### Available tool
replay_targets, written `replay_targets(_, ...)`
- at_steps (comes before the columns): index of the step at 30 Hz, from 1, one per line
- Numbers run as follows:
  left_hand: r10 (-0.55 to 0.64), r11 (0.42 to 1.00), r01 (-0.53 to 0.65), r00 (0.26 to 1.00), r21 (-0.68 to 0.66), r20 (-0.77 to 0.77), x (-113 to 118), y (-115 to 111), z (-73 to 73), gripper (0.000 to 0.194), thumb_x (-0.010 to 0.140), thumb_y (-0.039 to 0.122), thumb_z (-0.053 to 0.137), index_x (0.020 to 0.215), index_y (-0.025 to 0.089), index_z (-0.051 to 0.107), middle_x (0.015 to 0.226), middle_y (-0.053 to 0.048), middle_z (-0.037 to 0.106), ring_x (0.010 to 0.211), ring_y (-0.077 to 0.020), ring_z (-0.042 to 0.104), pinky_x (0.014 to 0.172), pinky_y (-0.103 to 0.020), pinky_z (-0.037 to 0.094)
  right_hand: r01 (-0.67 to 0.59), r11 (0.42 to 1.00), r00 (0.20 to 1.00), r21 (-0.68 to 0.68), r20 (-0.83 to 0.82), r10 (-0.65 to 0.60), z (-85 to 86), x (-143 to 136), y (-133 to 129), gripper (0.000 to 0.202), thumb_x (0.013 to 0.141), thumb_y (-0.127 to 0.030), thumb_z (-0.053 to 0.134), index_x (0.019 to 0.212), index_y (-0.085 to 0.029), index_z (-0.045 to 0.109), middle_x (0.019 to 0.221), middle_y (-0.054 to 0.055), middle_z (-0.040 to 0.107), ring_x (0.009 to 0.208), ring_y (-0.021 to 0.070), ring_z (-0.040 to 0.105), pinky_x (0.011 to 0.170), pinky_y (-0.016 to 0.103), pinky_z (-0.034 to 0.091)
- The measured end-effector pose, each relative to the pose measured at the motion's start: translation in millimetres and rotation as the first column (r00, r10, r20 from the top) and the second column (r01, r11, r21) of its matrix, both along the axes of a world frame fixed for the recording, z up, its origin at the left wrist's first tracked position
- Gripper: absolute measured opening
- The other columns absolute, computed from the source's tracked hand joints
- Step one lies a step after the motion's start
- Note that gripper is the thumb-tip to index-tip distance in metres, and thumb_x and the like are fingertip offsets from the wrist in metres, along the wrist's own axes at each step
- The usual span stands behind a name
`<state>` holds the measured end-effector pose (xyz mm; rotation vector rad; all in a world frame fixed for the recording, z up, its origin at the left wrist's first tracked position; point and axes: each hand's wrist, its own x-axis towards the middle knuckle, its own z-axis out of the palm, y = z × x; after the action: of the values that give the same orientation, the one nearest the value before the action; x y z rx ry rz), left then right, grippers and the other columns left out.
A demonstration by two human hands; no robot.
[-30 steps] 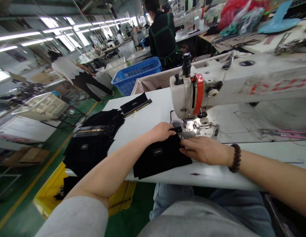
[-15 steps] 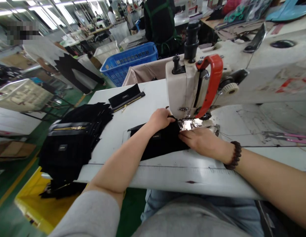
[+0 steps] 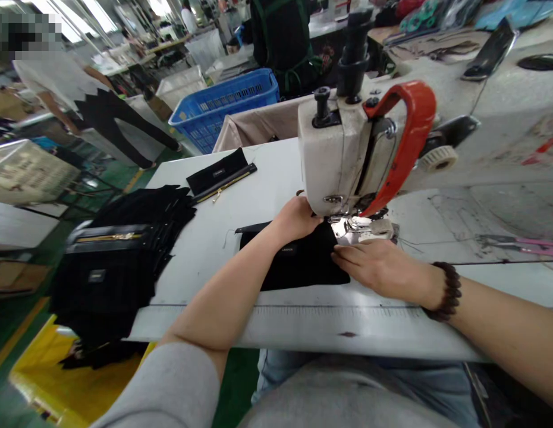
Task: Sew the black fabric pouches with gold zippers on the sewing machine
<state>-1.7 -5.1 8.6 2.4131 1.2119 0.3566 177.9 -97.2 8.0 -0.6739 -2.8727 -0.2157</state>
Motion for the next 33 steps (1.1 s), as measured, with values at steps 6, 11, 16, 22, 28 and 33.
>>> replay_targets(6,0.015,0.997,-0.019,0.999,0.07,0.052,4.7,-0.2,-7.3,0.011,0.075,0.01,0.056,0.082,0.012,0.064,0.089,-0.007,0.067,0.088,-0.0227,0.062,0.08,-0.031,0.049,0.023,1.0,0.999,-0.02,-0.022,-0.023,3.1,-2.0,1.5,0.033,0.084,-0.003,0.032,0.086,-0.009,0.064,0.084,0.012,0.065,0.068,0.017,0.059,0.054,0.028,0.047)
replay_targets(11,-0.041,0.999,0.041,0.992,0.009,0.118,2.5,1.2,-1.5,0.013,0.073,0.008,0.056,0.081,0.014,0.065,0.089,-0.005,0.068,0.089,-0.0213,0.062,0.081,-0.029,0.049,0.019,1.0,0.999,0.0,-0.028,-0.019,3.9,-4.3,-1.1,0.034,0.085,-0.004,0.031,0.085,-0.008,0.064,0.083,0.012,0.065,0.065,0.017,0.059,0.052,0.028,0.046)
replay_targets(16,-0.068,0.997,0.071,0.986,-0.014,0.15,0.1,1.5,3.0,0.02,0.071,0.006,0.057,0.088,0.013,0.065,0.097,-0.007,0.067,0.095,-0.0228,0.061,0.087,-0.031,0.048,0.006,0.999,0.999,0.037,-0.044,-0.005,2.0,-5.7,-2.2,0.036,0.086,-0.004,0.028,0.086,-0.007,0.064,0.083,0.013,0.065,0.062,0.0164,0.058,0.051,0.027,0.046)
replay_targets(22,-0.051,0.999,0.052,0.991,-0.001,0.126,0.1,1.5,-0.1,0.017,0.072,0.008,0.059,0.087,0.012,0.066,0.096,-0.009,0.067,0.091,-0.024,0.062,0.085,-0.033,0.049,-0.002,0.999,0.999,0.047,-0.047,0.005,1.2,-6.3,-1.5,0.039,0.086,-0.003,0.026,0.083,-0.008,0.065,0.081,0.013,0.064,0.06,0.0164,0.057,0.049,0.027,0.045)
replay_targets(28,-0.073,0.997,0.071,0.992,0.021,0.1,0.8,5.0,-5.5,0.016,0.073,0.01,0.058,0.086,0.014,0.067,0.094,-0.007,0.068,0.095,-0.024,0.061,0.087,-0.033,0.048,-0.013,0.997,0.999,0.077,-0.049,0.016,1.6,-7.9,-4.1,0.039,0.084,-0.001,0.027,0.084,-0.007,0.065,0.082,0.014,0.065,0.06,0.0172,0.059,0.048,0.028,0.046)
replay_targets(33,-0.041,0.999,0.039,0.996,0.03,0.074,1.5,4.8,-7.0,0.015,0.073,0.013,0.06,0.086,0.014,0.067,0.094,-0.009,0.068,0.096,-0.0257,0.061,0.085,-0.034,0.048,-0.012,0.996,0.999,0.088,-0.045,0.016,2.1,-8.2,-4.3,0.04,0.084,-0.001,0.026,0.085,-0.006,0.065,0.081,0.014,0.066,0.06,0.0172,0.059,0.047,0.028,0.047)
